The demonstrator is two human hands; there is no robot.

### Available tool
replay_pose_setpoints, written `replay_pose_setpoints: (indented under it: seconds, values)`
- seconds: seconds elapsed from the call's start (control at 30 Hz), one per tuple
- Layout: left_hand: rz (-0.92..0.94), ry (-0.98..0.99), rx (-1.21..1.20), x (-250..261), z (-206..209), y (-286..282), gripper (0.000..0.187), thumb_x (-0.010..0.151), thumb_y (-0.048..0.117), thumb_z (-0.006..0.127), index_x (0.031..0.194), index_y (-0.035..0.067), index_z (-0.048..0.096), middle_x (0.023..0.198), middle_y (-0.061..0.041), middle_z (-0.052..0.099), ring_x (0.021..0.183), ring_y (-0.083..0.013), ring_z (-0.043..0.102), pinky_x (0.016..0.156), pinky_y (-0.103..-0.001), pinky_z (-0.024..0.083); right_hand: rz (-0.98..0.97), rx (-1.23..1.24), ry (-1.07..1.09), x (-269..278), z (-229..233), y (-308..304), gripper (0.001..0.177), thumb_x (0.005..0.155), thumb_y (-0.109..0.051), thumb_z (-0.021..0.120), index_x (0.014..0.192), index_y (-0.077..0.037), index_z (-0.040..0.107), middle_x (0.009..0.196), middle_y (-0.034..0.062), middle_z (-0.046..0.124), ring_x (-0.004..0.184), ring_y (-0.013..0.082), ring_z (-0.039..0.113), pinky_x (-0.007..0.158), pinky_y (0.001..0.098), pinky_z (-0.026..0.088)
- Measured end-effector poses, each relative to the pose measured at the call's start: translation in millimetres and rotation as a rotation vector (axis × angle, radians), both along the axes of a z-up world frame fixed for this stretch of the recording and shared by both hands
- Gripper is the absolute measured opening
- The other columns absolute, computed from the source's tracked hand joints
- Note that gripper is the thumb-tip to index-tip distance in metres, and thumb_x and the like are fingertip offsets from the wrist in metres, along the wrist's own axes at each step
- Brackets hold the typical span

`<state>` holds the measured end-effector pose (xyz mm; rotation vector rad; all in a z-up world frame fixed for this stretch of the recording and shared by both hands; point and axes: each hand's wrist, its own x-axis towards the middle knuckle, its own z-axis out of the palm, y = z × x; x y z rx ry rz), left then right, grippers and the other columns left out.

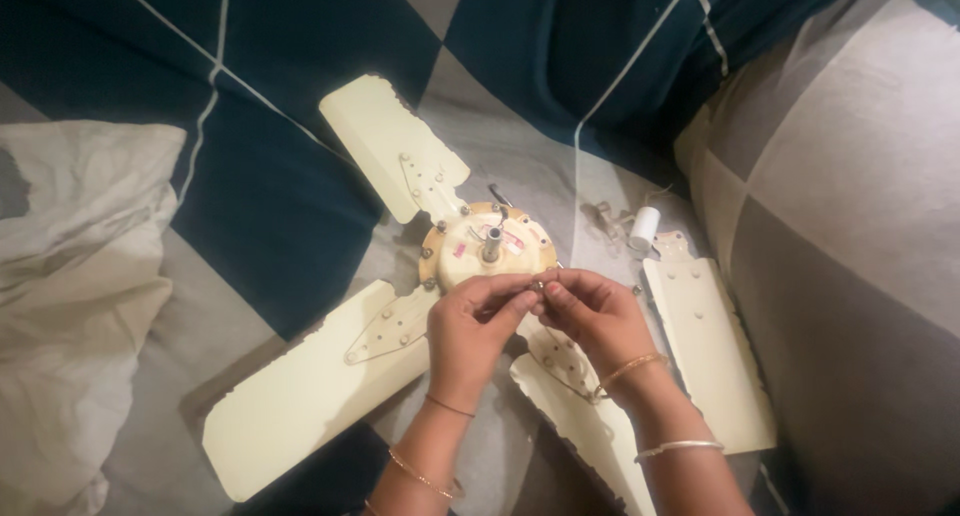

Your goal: The person assembles an electric fan by attaching blades to the central motor housing. They use a screwdriver to tighten screws securing each blade in place, working on a patterned floor covering.

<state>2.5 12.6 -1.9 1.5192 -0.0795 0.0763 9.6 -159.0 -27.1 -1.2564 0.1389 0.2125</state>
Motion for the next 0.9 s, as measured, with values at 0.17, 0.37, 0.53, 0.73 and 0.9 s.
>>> replay_pose_setpoints:
  seconds: [0.17,0.37,0.53,0.73,0.9]
  values:
    - [0.035,-0.116,0.142,-1,12,2,0.019,0.085,0.001,0.075,0.104,0.002,0.080,0.094,-0.006,0.079,0.080,-0.0117,0.075,0.073,-0.024,0.061,0.016,-0.023,0.028,-1,7,2,0.027,0.089,-0.015,0.072,0.110,0.002,0.073,0.097,0.0074,0.077,0.089,0.0141,0.074,0.084,0.0291,0.061]
    - [0.020,-0.317,0.378,0,16,10,0.020,0.084,0.005,0.079,0.104,0.005,0.080,0.093,-0.007,0.077,0.079,-0.0137,0.073,0.071,-0.025,0.058,0.021,-0.084,-0.013,-5,8,6,0.027,0.091,-0.020,0.074,0.107,0.001,0.075,0.093,0.0063,0.076,0.084,0.0132,0.069,0.079,0.0281,0.059]
    - [0.089,-0.263,0.351,-6,10,4,0.016,0.085,0.004,0.077,0.102,0.003,0.078,0.094,-0.006,0.077,0.078,-0.0111,0.073,0.069,-0.024,0.059,0.046,-0.067,-0.036,-4,9,6,0.024,0.092,-0.019,0.073,0.104,0.002,0.075,0.092,0.0060,0.075,0.084,0.0131,0.071,0.079,0.0277,0.058]
    - [0.196,-0.249,0.303,-6,-4,-5,0.017,0.086,0.002,0.077,0.103,0.001,0.077,0.096,-0.006,0.075,0.081,-0.0098,0.072,0.072,-0.023,0.060,-0.282,-0.248,-0.110,8,16,-53,0.019,0.088,-0.009,0.070,0.102,0.002,0.076,0.090,0.0096,0.078,0.079,0.0174,0.074,0.076,0.0295,0.061]
    - [0.112,-0.314,0.373,-8,-10,-27,0.016,0.086,0.001,0.076,0.102,0.002,0.076,0.097,-0.006,0.076,0.085,-0.0120,0.076,0.076,-0.024,0.064,-0.521,-0.214,-0.001,2,17,-112,0.016,0.088,-0.007,0.069,0.101,0.004,0.071,0.092,0.0095,0.075,0.082,0.0162,0.074,0.080,0.0291,0.062]
